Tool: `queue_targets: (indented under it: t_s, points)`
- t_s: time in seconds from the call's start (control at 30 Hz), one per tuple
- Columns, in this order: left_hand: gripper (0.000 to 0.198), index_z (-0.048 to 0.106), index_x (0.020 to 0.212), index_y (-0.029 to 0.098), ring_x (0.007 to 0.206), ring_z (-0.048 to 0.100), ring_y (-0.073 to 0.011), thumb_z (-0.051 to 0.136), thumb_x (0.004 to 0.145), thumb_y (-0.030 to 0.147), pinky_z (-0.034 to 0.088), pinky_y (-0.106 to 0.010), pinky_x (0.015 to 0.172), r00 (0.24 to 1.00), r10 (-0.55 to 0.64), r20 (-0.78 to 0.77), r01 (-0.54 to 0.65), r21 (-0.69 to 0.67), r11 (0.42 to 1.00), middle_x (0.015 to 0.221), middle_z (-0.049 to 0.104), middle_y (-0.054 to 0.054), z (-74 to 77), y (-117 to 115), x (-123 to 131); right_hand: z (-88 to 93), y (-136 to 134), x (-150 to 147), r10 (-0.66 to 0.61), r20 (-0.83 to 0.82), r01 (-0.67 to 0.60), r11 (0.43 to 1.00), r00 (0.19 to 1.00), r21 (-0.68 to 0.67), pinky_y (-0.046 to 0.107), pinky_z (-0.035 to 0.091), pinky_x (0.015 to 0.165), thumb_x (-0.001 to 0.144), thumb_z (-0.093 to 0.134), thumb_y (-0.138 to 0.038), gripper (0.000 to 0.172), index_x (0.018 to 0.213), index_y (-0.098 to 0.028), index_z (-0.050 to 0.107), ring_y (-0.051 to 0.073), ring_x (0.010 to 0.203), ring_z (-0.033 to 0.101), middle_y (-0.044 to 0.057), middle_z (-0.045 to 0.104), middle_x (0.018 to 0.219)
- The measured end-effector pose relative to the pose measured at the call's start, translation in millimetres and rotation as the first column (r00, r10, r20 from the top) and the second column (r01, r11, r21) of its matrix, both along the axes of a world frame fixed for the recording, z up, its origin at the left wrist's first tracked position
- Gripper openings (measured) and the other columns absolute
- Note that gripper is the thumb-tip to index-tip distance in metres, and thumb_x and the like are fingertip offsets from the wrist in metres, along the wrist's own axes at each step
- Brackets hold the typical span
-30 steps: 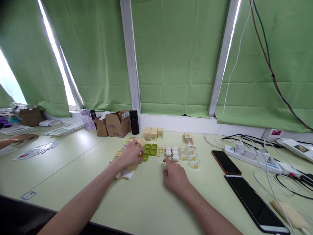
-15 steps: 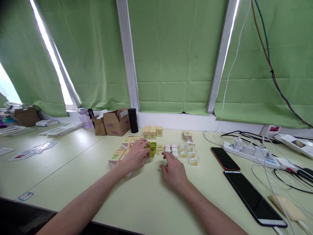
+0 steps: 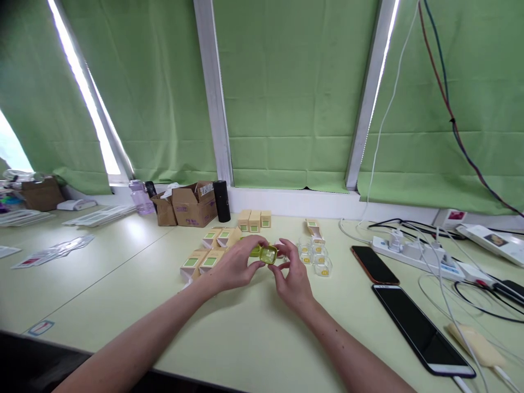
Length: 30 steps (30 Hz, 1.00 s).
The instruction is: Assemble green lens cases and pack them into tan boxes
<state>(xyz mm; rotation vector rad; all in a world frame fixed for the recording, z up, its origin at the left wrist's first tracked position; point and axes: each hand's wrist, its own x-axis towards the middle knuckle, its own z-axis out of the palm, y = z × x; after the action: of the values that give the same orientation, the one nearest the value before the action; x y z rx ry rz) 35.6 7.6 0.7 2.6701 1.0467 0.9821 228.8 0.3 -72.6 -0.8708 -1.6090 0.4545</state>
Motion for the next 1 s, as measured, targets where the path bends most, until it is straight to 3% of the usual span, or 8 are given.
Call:
queue_targets:
  t_s: [0.33,0.47,0.57,0.7,0.83,1.0]
  points:
    - [0.036,0.06,0.124,0.024,0.108,0.067,-0.0225,0.068,0.089,0.021,0.057,-0.039,0.098,0.963,-0.003,0.269,0.049,-0.161,0.986,0.123,0.07,-0.008,-17.8,0,-6,-1.8,-2,-1,0.062,-0.049,-0.067,0.993,0.997,-0.1,0.036,0.061,0.079,0.099,0.058,-0.038,0.049,0.142,-0.028,0.037,0.025,0.114,0.068,0.013,0.069,0.125]
    - [0.027,0.064,0.118,0.023,0.099,0.07,-0.0205,0.067,0.091,0.025,0.059,-0.037,0.093,0.941,0.039,0.337,0.044,-0.235,0.971,0.115,0.074,-0.007,-23.2,0,-4,0.2,-4,-1,0.077,-0.048,-0.083,0.987,0.996,-0.136,0.032,0.06,0.072,0.101,0.053,-0.042,0.045,0.14,-0.026,0.038,0.022,0.098,0.072,0.011,0.073,0.115]
    - [0.026,0.065,0.114,0.02,0.095,0.072,-0.0212,0.068,0.092,0.033,0.06,-0.036,0.088,0.892,0.071,0.447,0.084,-0.318,0.944,0.107,0.075,-0.008,-30.0,5,-2,1.5,-4,0,0.05,-0.006,-0.05,0.992,0.999,-0.114,0.029,0.059,0.067,0.1,0.055,-0.041,0.046,0.142,-0.026,0.041,0.02,0.087,0.071,0.008,0.074,0.106]
    - [0.036,0.066,0.109,0.017,0.085,0.075,-0.0223,0.071,0.089,0.046,0.06,-0.035,0.081,0.802,0.115,0.585,0.201,-0.447,0.872,0.094,0.077,-0.009,-38.7,12,1,0.4,-4,0,0.016,0.059,-0.013,0.999,0.998,-0.038,0.028,0.059,0.067,0.096,0.06,-0.034,0.053,0.146,-0.028,0.044,0.02,0.086,0.07,0.004,0.071,0.097]
    - [0.037,0.071,0.097,0.018,0.071,0.073,-0.019,0.069,0.088,0.054,0.059,-0.03,0.071,0.78,0.154,0.607,0.249,-0.526,0.813,0.082,0.076,-0.004,-40.2,12,5,-2.1,-2,0,0.009,0.103,-0.006,1.0,0.995,-0.03,0.028,0.059,0.067,0.092,0.06,-0.028,0.049,0.141,-0.028,0.054,0.018,0.08,0.067,0.003,0.068,0.091]
    - [0.039,0.073,0.079,0.019,0.065,0.069,-0.0174,0.065,0.091,0.055,0.056,-0.028,0.066,0.81,0.151,0.566,0.223,-0.536,0.814,0.069,0.073,-0.002,-36.2,8,7,-1.4,-1,1,0.012,0.104,-0.002,0.996,0.994,-0.09,0.028,0.057,0.064,0.089,0.063,-0.028,0.047,0.136,-0.027,0.059,0.018,0.075,0.065,0.001,0.066,0.084]
